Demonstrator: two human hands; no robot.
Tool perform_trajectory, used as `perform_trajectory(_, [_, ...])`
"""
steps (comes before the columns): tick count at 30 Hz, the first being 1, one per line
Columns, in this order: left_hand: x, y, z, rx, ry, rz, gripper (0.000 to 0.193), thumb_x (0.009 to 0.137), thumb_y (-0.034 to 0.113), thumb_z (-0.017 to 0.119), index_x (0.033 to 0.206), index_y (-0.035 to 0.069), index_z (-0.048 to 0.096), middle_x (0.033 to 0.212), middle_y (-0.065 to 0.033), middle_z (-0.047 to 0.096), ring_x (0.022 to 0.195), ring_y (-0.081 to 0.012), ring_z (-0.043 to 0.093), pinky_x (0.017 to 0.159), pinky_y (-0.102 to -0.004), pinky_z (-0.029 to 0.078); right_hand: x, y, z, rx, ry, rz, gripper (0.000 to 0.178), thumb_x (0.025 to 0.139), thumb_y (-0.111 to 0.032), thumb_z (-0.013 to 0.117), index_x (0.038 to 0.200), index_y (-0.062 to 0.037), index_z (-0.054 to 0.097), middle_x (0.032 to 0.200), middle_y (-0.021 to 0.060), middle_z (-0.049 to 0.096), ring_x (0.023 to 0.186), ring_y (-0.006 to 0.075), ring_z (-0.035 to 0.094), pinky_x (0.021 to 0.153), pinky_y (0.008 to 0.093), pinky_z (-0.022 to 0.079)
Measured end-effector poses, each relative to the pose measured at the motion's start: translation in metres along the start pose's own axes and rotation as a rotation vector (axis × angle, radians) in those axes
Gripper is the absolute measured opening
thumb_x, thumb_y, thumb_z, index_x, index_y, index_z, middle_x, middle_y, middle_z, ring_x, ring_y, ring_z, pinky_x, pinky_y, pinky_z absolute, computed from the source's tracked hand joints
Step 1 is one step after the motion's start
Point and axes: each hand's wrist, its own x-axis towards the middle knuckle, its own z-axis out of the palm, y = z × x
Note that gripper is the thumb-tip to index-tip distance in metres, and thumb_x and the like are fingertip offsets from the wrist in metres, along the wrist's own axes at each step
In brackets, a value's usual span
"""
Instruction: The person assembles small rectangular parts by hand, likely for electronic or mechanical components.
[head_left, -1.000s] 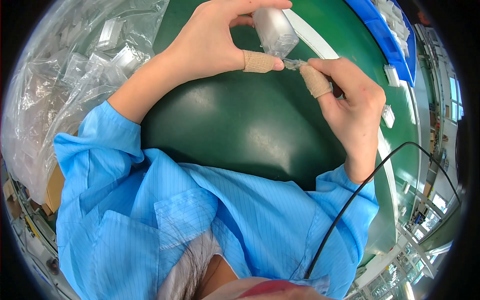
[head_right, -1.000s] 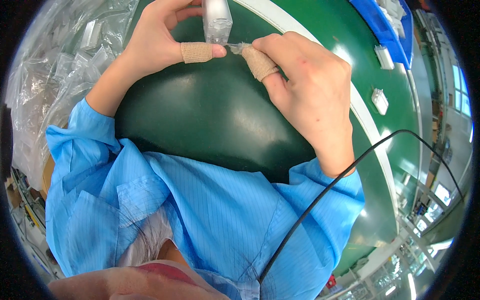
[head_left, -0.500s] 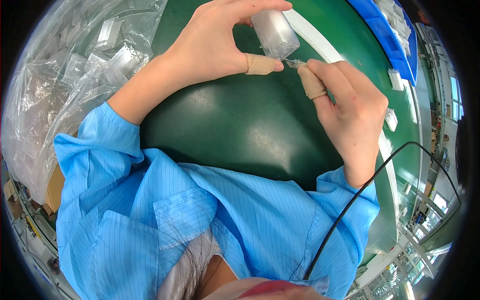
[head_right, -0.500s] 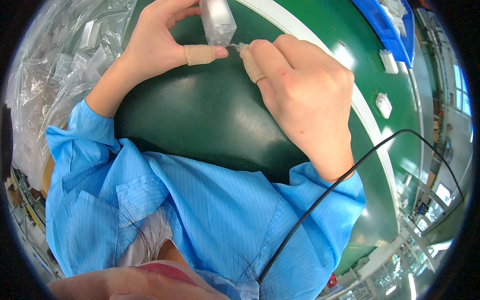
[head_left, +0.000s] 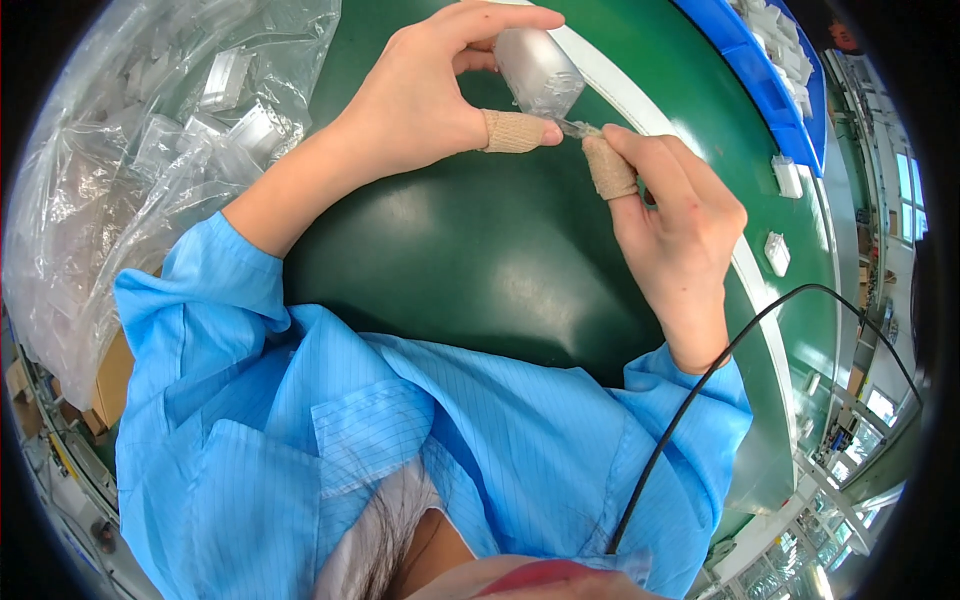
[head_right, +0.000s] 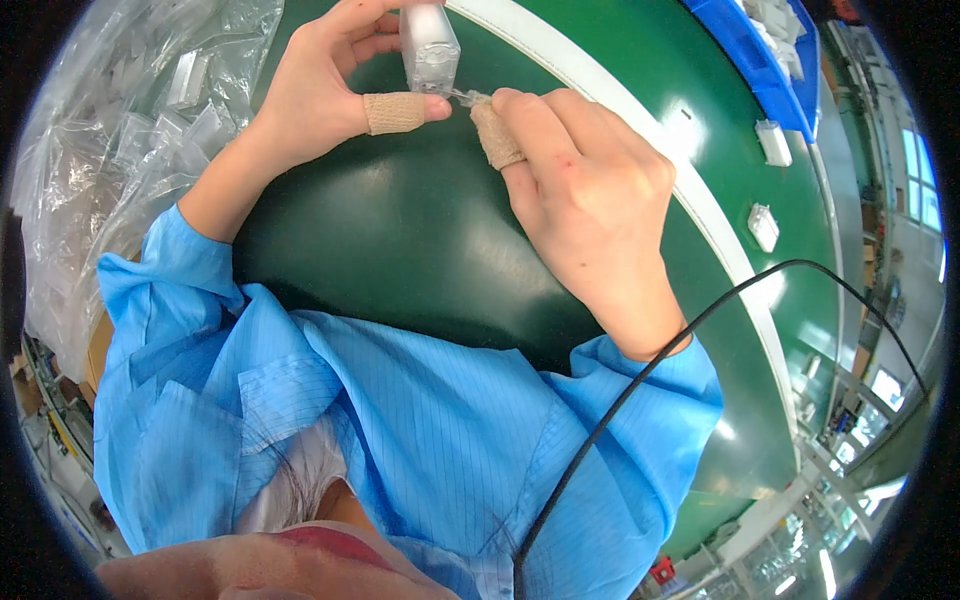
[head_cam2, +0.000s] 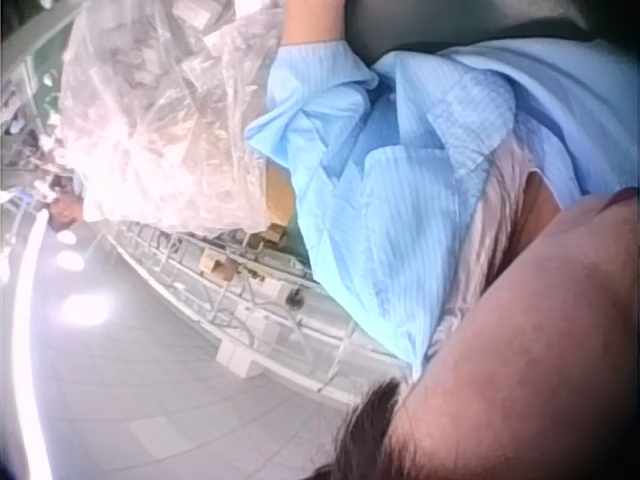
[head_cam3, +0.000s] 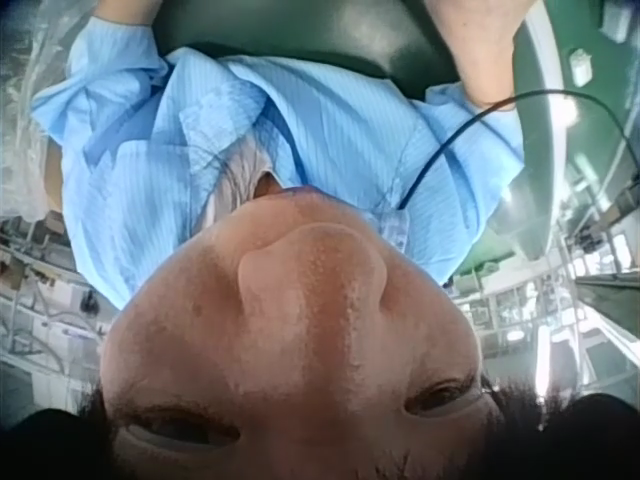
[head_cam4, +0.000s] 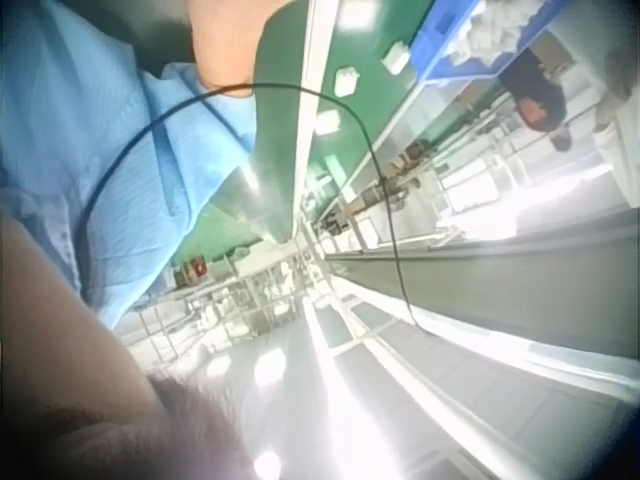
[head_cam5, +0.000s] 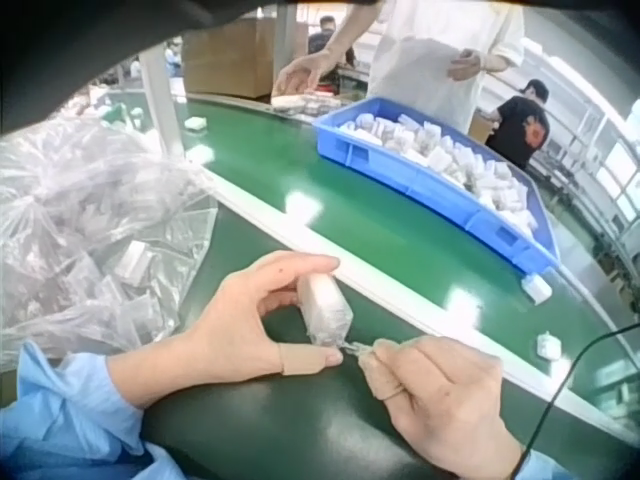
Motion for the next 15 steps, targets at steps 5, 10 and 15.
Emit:
perform_trajectory(5, [-0.009, -0.015, -0.006, 0.075, 0.095, -0.152, 0.066, 0.066, 0.014, 0.084, 0.124, 0.008, 0.055, 0.116, -0.0080, 0.056, 0.104, -0.0190, 0.057, 0.093, -0.0313, 0.048, 0.003, -0.003, 0.006, 0.155, 0.019, 0.092, 0.024, 0.067, -0.006, 0.072, 0.090, -0.0112, 0.066, 0.072, 0.0039, 0.060, 0.063, 0.0219, 0.061, 0.054, 0.0307, 0.049])
perform_trajectory(10, [-0.010, -0.014, -0.014, -0.116, 0.057, -0.243, 0.068, 0.065, 0.011, 0.084, 0.126, 0.010, 0.054, 0.117, -0.0063, 0.056, 0.108, -0.0187, 0.056, 0.097, -0.0348, 0.046, 0.011, -0.008, 0.002, 0.372, -0.058, 0.272, 0.015, 0.071, -0.007, 0.072, 0.085, -0.0081, 0.068, 0.072, 0.0057, 0.063, 0.063, 0.0207, 0.061, 0.053, 0.0280, 0.047])
perform_trajectory(15, [-0.007, -0.005, -0.019, -0.297, 0.032, -0.296, 0.076, 0.066, 0.006, 0.082, 0.132, 0.006, 0.045, 0.123, -0.0077, 0.050, 0.112, -0.0187, 0.052, 0.098, -0.0339, 0.043, 0.016, 0.008, -0.002, 0.689, -0.618, 0.160, 0.012, 0.074, -0.015, 0.072, 0.081, -0.0059, 0.070, 0.072, 0.0097, 0.064, 0.070, 0.0246, 0.060, 0.063, 0.0338, 0.048])
